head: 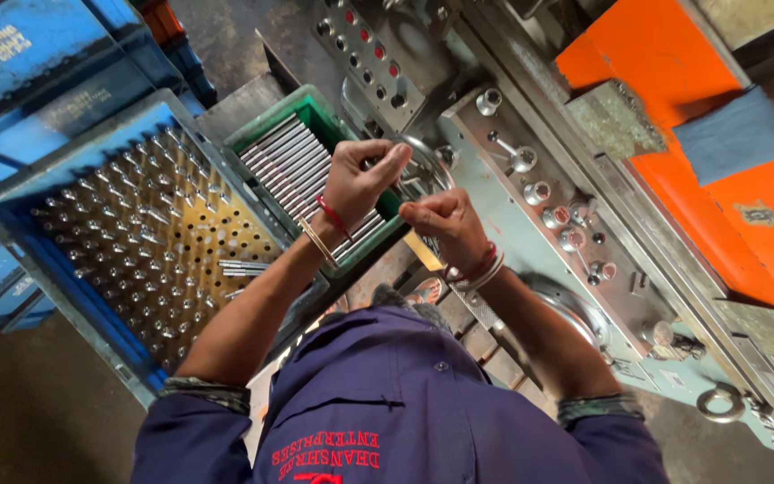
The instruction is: The person repeatedly picks up metal rods from a green tray, inserts them into a machine, and pulls a lever to process them. The processed rods are then placed into a blue tray with holes.
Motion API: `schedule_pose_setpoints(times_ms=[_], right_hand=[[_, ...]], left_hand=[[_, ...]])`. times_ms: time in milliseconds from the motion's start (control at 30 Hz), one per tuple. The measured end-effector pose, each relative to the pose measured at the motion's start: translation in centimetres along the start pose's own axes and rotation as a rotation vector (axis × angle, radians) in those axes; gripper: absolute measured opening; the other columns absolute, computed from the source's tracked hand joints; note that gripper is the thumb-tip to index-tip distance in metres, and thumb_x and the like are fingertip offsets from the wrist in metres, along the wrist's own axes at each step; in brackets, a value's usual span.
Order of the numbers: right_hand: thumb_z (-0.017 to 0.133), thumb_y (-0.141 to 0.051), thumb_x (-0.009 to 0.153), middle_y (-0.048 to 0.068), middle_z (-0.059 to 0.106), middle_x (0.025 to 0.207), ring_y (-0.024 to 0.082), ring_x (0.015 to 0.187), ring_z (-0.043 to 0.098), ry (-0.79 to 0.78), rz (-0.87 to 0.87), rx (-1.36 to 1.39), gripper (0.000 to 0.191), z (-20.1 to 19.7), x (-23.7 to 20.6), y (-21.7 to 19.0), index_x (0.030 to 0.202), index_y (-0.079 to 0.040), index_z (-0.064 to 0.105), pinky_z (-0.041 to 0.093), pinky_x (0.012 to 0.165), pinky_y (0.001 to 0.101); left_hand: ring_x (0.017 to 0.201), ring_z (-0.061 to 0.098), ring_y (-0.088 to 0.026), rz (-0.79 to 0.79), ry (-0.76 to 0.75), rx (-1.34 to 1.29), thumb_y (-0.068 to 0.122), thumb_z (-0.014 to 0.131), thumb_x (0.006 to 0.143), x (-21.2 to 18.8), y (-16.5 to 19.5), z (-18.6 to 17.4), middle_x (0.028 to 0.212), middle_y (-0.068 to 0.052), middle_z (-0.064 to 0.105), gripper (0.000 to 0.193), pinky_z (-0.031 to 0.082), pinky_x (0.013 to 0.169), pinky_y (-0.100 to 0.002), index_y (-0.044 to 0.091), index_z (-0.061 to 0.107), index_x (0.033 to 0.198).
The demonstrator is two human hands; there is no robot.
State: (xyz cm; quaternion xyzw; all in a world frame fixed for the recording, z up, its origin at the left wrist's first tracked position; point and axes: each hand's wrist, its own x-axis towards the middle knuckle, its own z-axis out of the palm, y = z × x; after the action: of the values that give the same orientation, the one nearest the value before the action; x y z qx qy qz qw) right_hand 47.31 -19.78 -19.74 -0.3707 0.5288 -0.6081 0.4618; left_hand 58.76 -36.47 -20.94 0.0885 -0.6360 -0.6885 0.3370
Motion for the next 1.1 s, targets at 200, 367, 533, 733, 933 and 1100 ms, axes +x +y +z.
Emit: schedule_pose_setpoints(times_ms=[200,367,533,733,933,1100], right_hand=[[0.074,-0.017,0.101,-0.007,0.041,0.056,0.003,0.052,0.032,0.251,-0.356,-0.461,0.049,0.0,2.1,-1.0,0.059,-0.007,0.051,0.023,0.049,0.0252],[0.077,-0.019,0.089,0.002,0.065,0.071,0.011,0.058,0.046,0.255,-0.269,-0.195,0.017,-3.7,-1.4,-9.8,0.089,-0.003,0.073,0.036,0.053,0.0278],[0.080,-0.044,0.089,0.007,0.066,0.056,0.026,0.050,0.061,0.379,0.129,-1.596,0.040,-0.4,-3.0,-16.5,0.070,-0.009,0.075,0.043,0.050,0.0395],[0.075,-0.038,0.080,0.005,0.060,0.062,0.026,0.060,0.064,0.174,-0.094,-2.029,0.032,10.4,-9.4,-24.5,0.067,-0.011,0.064,0.047,0.054,0.0411],[0.064,-0.014,0.060,0.002,0.043,0.060,0.017,0.056,0.051,-0.040,-0.555,-2.235,0.015,13.2,-14.3,-25.5,0.066,-0.012,0.051,0.031,0.048,0.0293],[0.054,-0.016,0.049,0.000,0.032,0.056,0.018,0.053,0.047,0.058,-0.386,-2.225,0.018,15.7,-13.8,-23.8,0.060,-0.015,0.040,0.030,0.046,0.0306]], left_hand=[[0.047,0.042,-0.008,-0.408,0.256,-0.535,0.033,0.068,0.100,2.6,-2.3,-0.4,0.058,0.003,0.050,0.030,0.027,0.043,-0.025,0.011,0.061,0.081],[0.051,0.038,-0.011,-0.603,0.446,-1.109,0.044,0.069,0.096,3.4,-4.9,-5.3,0.064,0.004,0.043,0.031,0.036,0.050,-0.028,0.019,0.051,0.097],[0.065,0.051,-0.016,-0.734,0.394,-0.928,0.031,0.065,0.101,1.8,-6.3,-4.7,0.076,0.001,0.054,0.020,0.045,0.062,-0.036,0.017,0.050,0.099],[0.064,0.051,-0.015,-0.713,0.304,-0.856,0.023,0.066,0.097,1.6,-6.8,-3.4,0.076,0.004,0.054,0.014,0.044,0.060,-0.035,0.022,0.054,0.106],[0.065,0.050,-0.015,-0.742,0.369,-0.835,0.020,0.065,0.096,0.7,-8.6,-3.2,0.077,0.003,0.054,0.022,0.043,0.060,-0.034,0.021,0.054,0.114],[0.066,0.050,-0.014,-0.783,0.351,-0.818,0.020,0.064,0.095,0.3,-9.3,-2.8,0.077,0.003,0.053,0.024,0.044,0.062,-0.035,0.021,0.055,0.117]])
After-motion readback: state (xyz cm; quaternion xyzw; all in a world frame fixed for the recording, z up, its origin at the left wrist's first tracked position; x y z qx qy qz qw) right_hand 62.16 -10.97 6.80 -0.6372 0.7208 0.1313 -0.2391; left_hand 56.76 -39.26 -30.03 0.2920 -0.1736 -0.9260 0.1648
